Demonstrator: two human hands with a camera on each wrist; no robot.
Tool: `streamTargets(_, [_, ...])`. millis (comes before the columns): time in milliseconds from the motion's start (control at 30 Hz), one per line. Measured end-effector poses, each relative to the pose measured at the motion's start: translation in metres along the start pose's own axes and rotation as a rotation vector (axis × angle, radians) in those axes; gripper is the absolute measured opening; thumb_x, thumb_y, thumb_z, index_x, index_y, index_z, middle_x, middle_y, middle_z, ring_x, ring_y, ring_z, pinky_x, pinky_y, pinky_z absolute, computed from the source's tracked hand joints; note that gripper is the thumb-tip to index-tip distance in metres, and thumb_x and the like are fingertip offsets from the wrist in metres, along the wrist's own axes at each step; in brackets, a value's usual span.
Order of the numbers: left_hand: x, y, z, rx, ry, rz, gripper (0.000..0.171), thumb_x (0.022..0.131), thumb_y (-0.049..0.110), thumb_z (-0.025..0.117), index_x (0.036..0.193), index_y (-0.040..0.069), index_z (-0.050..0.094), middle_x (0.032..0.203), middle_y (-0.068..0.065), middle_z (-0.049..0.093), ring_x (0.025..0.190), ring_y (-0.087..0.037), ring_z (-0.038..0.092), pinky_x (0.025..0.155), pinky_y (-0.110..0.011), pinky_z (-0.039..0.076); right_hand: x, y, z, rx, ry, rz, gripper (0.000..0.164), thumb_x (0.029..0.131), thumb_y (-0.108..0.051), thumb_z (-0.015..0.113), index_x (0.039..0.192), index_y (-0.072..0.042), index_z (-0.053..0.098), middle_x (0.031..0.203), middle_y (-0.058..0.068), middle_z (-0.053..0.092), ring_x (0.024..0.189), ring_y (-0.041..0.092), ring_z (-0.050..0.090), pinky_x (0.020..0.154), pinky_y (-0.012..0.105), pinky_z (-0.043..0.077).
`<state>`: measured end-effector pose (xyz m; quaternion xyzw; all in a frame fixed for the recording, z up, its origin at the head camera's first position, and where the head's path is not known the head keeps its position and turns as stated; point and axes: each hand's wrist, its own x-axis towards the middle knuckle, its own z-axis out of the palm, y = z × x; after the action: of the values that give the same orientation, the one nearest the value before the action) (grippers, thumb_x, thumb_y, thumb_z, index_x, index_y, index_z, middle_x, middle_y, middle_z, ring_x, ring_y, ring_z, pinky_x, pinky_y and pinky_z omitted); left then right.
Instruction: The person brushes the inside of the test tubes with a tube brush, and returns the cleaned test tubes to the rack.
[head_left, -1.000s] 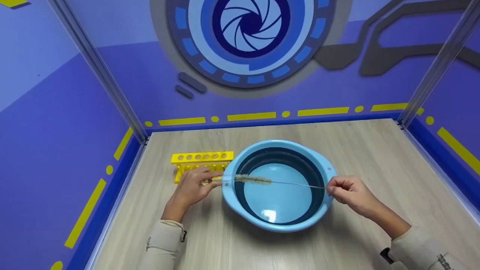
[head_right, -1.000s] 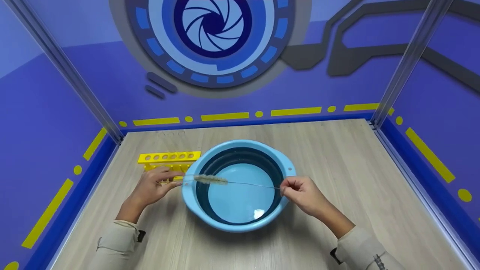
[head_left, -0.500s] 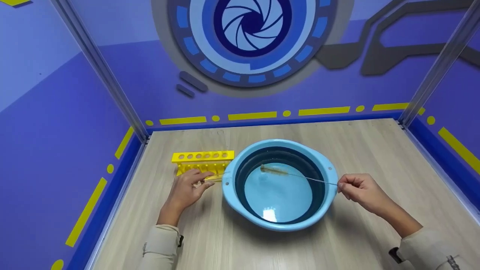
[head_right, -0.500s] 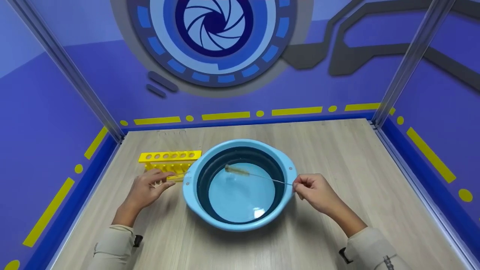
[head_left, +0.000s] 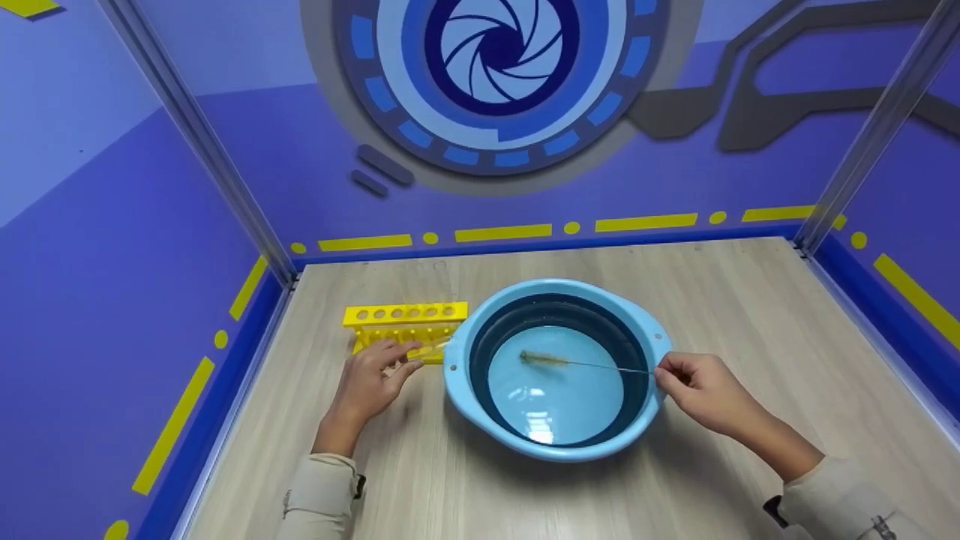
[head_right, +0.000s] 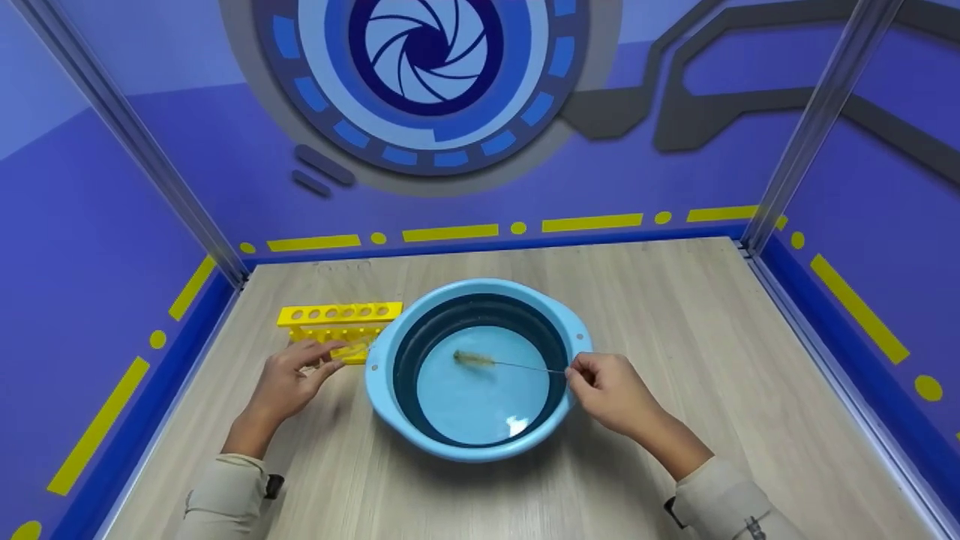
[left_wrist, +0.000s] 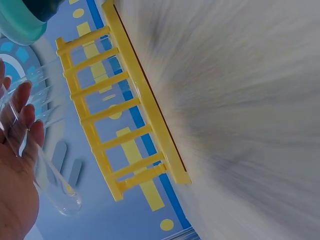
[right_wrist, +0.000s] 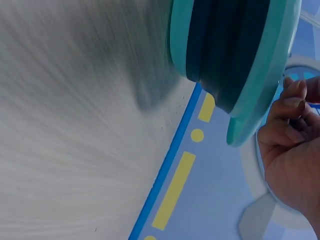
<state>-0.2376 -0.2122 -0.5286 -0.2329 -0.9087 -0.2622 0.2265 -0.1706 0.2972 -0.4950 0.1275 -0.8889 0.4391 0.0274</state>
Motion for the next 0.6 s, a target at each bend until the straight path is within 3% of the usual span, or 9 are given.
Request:
streamTargets(133, [0.0,-0.002,0.0,0.016,0.091,0.043,0.032,0.093,0.028,0.084,0.124,0.02,0.081,0.089,0.0,0.076,0.078,-0.014,0.067,0.068,-0.032,0.059,0.001,-0.002,0.006,-0.047,0.009,0.007,0.016,0.102,-0.01,0.068,0.088,-0.011,0.076,0.069,-0.003,0.057,0.061,0.004,0.05,0.053,0.021,0.043])
streamTargets(267, [0.003,-0.004,0.001,-0.004,0.214,0.052,0.034,0.091,0.022,0.086,0.124,0.015,0.081,0.088,-0.002,0.077,0.078,-0.021,0.069,0.07,-0.036,0.059,0.004,-0.004,0.008,-0.106,0.003,0.036,0.017,0.102,-0.01,0.068,0.086,-0.011,0.075,0.068,-0.003,0.055,0.06,0.005,0.049,0.053,0.022,0.042])
streamTargets(400, [0.008,-0.003,0.0,-0.023,0.301,0.015,0.03,0.092,0.016,0.085,0.12,0.01,0.08,0.09,-0.005,0.078,0.08,-0.024,0.068,0.075,-0.04,0.054,0.008,-0.008,0.005,-0.17,-0.055,0.046,0.019,0.103,-0.012,0.067,0.085,-0.01,0.072,0.067,-0.003,0.053,0.059,0.006,0.049,0.053,0.022,0.041])
streamTargets(600, [0.014,0.005,-0.006,-0.106,0.331,-0.086,0.027,0.097,0.014,0.078,0.123,0.007,0.075,0.1,-0.007,0.078,0.089,-0.021,0.066,0.08,-0.038,0.052,0.01,-0.011,0.005,-0.253,-0.093,0.039,0.021,0.104,-0.012,0.066,0.083,-0.011,0.07,0.065,-0.005,0.052,0.058,0.006,0.048,0.053,0.021,0.039])
